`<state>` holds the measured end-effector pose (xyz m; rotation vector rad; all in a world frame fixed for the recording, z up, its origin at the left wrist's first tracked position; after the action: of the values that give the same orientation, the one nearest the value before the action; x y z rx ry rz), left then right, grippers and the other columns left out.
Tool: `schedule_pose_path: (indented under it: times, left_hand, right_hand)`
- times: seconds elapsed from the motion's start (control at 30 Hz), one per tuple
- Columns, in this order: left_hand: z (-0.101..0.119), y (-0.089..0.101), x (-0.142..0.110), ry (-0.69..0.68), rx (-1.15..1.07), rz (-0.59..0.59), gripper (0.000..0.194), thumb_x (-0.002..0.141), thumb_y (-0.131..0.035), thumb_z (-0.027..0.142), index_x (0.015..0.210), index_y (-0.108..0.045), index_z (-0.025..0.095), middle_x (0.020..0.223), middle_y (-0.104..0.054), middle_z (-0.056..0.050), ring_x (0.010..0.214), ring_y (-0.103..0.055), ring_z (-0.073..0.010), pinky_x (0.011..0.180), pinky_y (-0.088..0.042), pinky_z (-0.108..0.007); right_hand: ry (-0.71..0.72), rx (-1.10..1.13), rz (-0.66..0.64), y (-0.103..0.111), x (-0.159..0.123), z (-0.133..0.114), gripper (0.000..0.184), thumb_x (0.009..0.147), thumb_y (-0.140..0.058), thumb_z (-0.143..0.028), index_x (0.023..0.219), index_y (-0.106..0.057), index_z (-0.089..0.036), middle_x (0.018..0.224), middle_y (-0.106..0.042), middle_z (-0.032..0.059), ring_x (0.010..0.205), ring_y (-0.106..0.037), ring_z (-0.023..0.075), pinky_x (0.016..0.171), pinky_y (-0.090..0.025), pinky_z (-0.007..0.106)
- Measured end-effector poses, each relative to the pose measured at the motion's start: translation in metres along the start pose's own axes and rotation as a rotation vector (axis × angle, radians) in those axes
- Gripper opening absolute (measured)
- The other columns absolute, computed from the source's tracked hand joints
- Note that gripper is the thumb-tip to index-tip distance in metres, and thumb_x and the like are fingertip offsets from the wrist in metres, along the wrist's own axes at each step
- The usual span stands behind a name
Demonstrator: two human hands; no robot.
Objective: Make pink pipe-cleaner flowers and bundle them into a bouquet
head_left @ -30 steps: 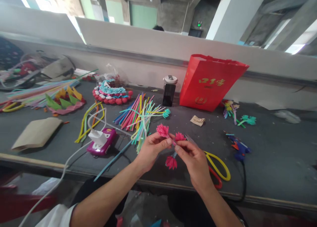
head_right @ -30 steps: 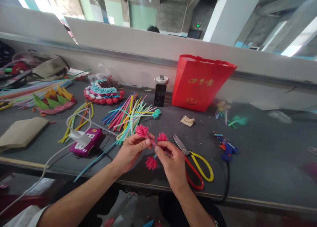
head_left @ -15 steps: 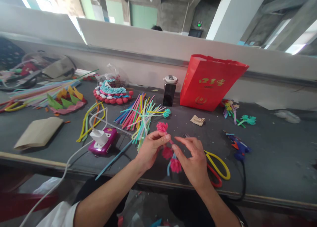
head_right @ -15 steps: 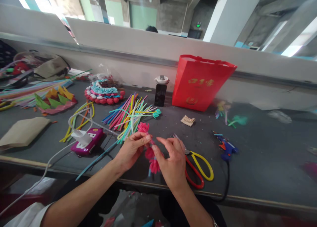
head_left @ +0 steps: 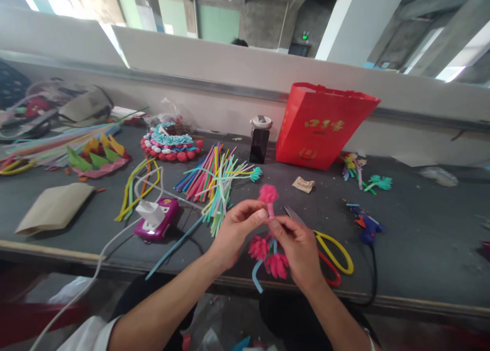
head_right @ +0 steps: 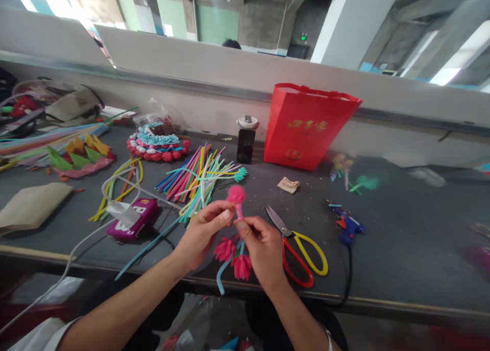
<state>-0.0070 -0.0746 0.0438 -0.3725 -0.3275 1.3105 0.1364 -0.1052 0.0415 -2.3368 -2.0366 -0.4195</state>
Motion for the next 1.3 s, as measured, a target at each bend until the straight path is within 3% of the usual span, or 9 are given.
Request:
schedule_pose_path:
  times: [0.1,0.23,0.53,0.67,0.77,0.93,1.07,1.2,1.3]
  left_hand:
    - [0.0,0.001,-0.001,0.068,0.057,-0.084,0.045,0.074,-0.078,0.037,0.115,-0.065,0.022,0.099,-0.063,-0.003,0.087,-0.056,-0.0142,0.078,-0.043,-0.026]
    - [-0.012,-0.002,-0.003,0.167,0.135,-0.2,0.049,0.064,-0.085,0.033,0.107,-0.067,0.016,0.097,-0.065,-0.005,0.086,-0.058,-0.0165,0.079,-0.044,-0.029]
    - [-0.014,-0.006,-0.004,0.135,0.244,-0.083,0.026,0.07,-0.076,0.028,0.091,-0.07,0.014,0.07,-0.06,0.0,0.062,-0.052,-0.0104,0.06,-0.04,-0.023]
    - [0.0,-0.002,-0.001,-0.039,0.45,-0.028,0.02,0.068,-0.072,0.018,0.087,-0.072,0.015,0.078,-0.067,-0.003,0.068,-0.057,-0.0135,0.065,-0.044,-0.024]
    - [0.007,0.003,0.002,-0.088,0.508,-0.021,0.022,0.068,-0.069,0.014,0.089,-0.073,0.016,0.081,-0.069,-0.003,0.069,-0.059,-0.0141,0.065,-0.044,-0.023]
    - [0.011,0.004,0.002,-0.131,0.46,-0.037,0.037,0.068,-0.071,0.013,0.105,-0.066,0.017,0.085,-0.068,-0.003,0.076,-0.061,-0.0152,0.071,-0.048,-0.025]
    - [0.011,0.002,0.002,-0.13,0.273,-0.034,0.058,0.067,-0.076,0.013,0.121,-0.057,0.021,0.097,-0.064,-0.003,0.082,-0.062,-0.0143,0.076,-0.05,-0.026]
    - [0.008,0.002,0.003,-0.003,0.036,-0.017,0.083,0.062,-0.084,0.016,0.134,-0.046,0.03,0.113,-0.058,-0.004,0.081,-0.063,-0.0125,0.076,-0.052,-0.029]
    - [0.0,0.003,0.003,0.148,0.018,-0.004,0.065,0.063,-0.086,0.023,0.122,-0.059,0.022,0.11,-0.062,-0.007,0.086,-0.063,-0.0155,0.076,-0.05,-0.029]
  right_hand:
    - [-0.217,0.294,0.094,0.004,0.005,0.009,0.027,0.077,-0.074,-0.046,0.084,-0.074,-0.02,0.064,-0.059,-0.0023,0.053,-0.05,0.0099,0.051,-0.04,0.023]
    - [-0.284,0.46,0.123,0.009,0.009,0.016,0.03,0.071,-0.08,-0.044,0.085,-0.075,-0.018,0.069,-0.063,-0.0005,0.059,-0.055,0.011,0.053,-0.045,0.022]
    - [-0.25,0.3,-0.075,0.016,0.011,0.015,0.036,0.071,-0.081,-0.04,0.098,-0.073,-0.018,0.087,-0.072,0.0043,0.075,-0.063,0.0168,0.071,-0.051,0.028]
    - [-0.263,0.272,-0.197,0.014,0.009,0.013,0.038,0.07,-0.08,-0.04,0.101,-0.073,-0.019,0.089,-0.073,0.0053,0.079,-0.065,0.0192,0.073,-0.052,0.03]
    - [-0.253,0.282,-0.331,0.01,0.005,0.011,0.041,0.073,-0.079,-0.038,0.109,-0.071,-0.02,0.088,-0.072,0.0041,0.085,-0.065,0.0201,0.077,-0.051,0.031]
    - [-0.238,0.258,-0.4,0.008,0.0,0.007,0.044,0.077,-0.076,-0.032,0.118,-0.066,-0.021,0.079,-0.068,-0.001,0.07,-0.061,0.0131,0.065,-0.048,0.024]
    - [-0.251,0.294,-0.35,0.009,0.0,0.007,0.05,0.074,-0.079,-0.032,0.12,-0.064,-0.021,0.08,-0.069,-0.0007,0.072,-0.063,0.0145,0.066,-0.05,0.025]
    - [-0.275,0.376,-0.183,0.012,0.004,0.009,0.049,0.07,-0.082,-0.035,0.115,-0.066,-0.021,0.084,-0.073,0.0019,0.079,-0.067,0.0182,0.069,-0.052,0.028]
    - [-0.305,0.429,-0.125,0.012,0.005,0.012,0.043,0.07,-0.083,-0.036,0.106,-0.068,-0.02,0.092,-0.074,0.005,0.082,-0.069,0.0207,0.07,-0.055,0.03]
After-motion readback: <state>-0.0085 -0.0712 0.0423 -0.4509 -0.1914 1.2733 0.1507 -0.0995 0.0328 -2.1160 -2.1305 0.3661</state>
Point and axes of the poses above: each hand's wrist, its own x-axis towards the middle knuckle, its own y-axis out of the back of the hand, z = x × y, the point moved 2 cm from there along x, towards the middle knuckle
